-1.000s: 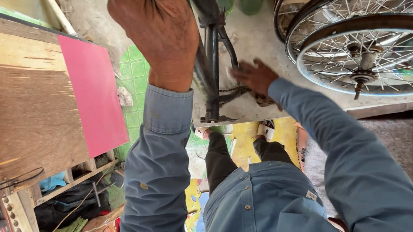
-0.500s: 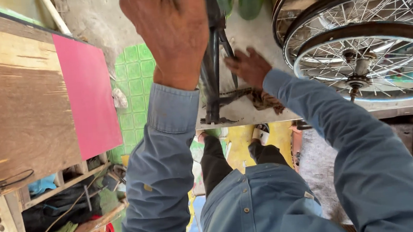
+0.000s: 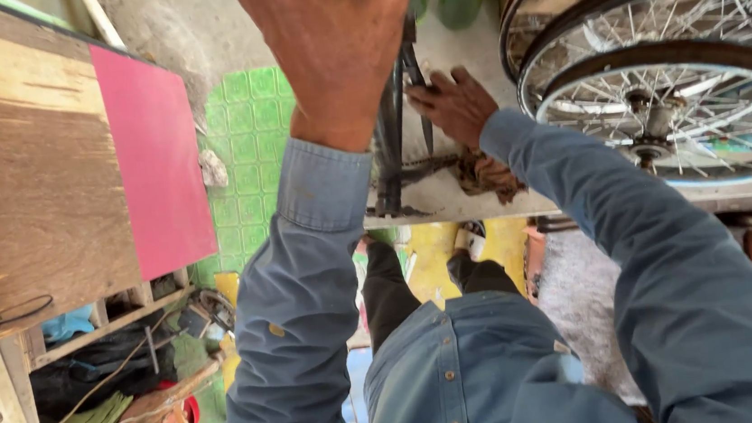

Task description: The person wipes the bicycle frame with a cloth, focusing on the chainstay and seat tube areas. The person rotates the frame to access different sides and continues wiping along the tubes. The person does not use any tools and the frame remains in place throughout the clip.

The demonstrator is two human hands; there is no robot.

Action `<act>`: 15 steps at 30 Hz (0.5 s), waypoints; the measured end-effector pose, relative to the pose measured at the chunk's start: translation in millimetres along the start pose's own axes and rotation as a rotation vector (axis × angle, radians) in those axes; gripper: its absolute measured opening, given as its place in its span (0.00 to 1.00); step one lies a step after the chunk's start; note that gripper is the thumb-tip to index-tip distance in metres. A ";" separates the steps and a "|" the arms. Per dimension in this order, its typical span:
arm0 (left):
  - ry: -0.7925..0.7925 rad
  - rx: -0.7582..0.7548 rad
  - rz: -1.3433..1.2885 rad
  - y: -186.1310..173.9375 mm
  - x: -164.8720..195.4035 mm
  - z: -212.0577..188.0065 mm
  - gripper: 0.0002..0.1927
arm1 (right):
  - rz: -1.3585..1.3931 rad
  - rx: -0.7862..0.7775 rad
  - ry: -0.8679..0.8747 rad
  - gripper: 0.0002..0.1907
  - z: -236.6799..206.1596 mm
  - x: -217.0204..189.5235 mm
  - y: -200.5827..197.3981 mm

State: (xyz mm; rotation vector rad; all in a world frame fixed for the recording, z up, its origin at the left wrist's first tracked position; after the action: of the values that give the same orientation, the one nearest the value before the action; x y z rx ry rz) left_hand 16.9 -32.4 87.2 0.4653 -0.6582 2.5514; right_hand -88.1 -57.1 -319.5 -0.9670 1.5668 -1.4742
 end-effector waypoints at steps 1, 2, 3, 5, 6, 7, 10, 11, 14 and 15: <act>0.049 0.015 0.034 -1.2 3.0 -0.6 0.19 | -0.024 0.007 0.012 0.28 -1.0 3.6 -0.1; 0.106 0.036 0.063 -1.7 6.7 -0.7 0.18 | -0.025 -0.023 -0.021 0.29 -4.1 -0.8 6.4; 0.078 0.027 0.030 0.9 3.4 -0.7 0.19 | -0.025 -0.051 -0.057 0.29 -9.9 -10.6 15.3; 0.015 0.012 -0.011 3.2 -2.8 -0.6 0.21 | 0.006 -0.128 -0.101 0.29 -22.3 -31.4 30.2; -0.017 0.004 -0.027 4.1 -5.3 0.0 0.22 | 0.038 -0.174 -0.102 0.29 -27.0 -38.2 36.4; -0.050 -0.006 -0.036 4.4 -6.7 -0.3 0.22 | 0.071 -0.220 -0.103 0.28 -26.8 -40.7 40.9; -0.047 0.025 -0.013 -0.9 -2.5 2.1 0.20 | -0.089 -0.199 -0.202 0.34 -17.7 -35.9 32.8; -0.017 0.046 -0.002 -2.1 1.3 4.0 0.20 | -0.038 -0.130 -0.175 0.32 -9.2 -19.4 20.7; 0.071 0.104 0.039 -7.0 10.6 4.0 0.19 | 0.038 0.017 -0.127 0.31 0.4 12.0 -1.1; 0.021 0.075 0.036 -4.7 5.0 3.7 0.19 | 0.011 0.038 -0.124 0.32 -0.2 14.4 -3.1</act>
State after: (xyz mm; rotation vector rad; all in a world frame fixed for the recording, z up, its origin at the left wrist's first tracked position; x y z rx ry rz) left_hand 15.9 -29.0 94.1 0.4552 -0.5704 2.6184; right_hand -94.2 -70.2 -316.8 -1.0069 1.4476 -1.4041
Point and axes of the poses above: each hand's wrist, its own z-axis towards the middle knuckle, its own y-axis out of the palm, x = y × z, the point moved 10 cm from there along z, towards the middle knuckle, and after that the axes turned 10 degrees about z, right-handed, at the moved point
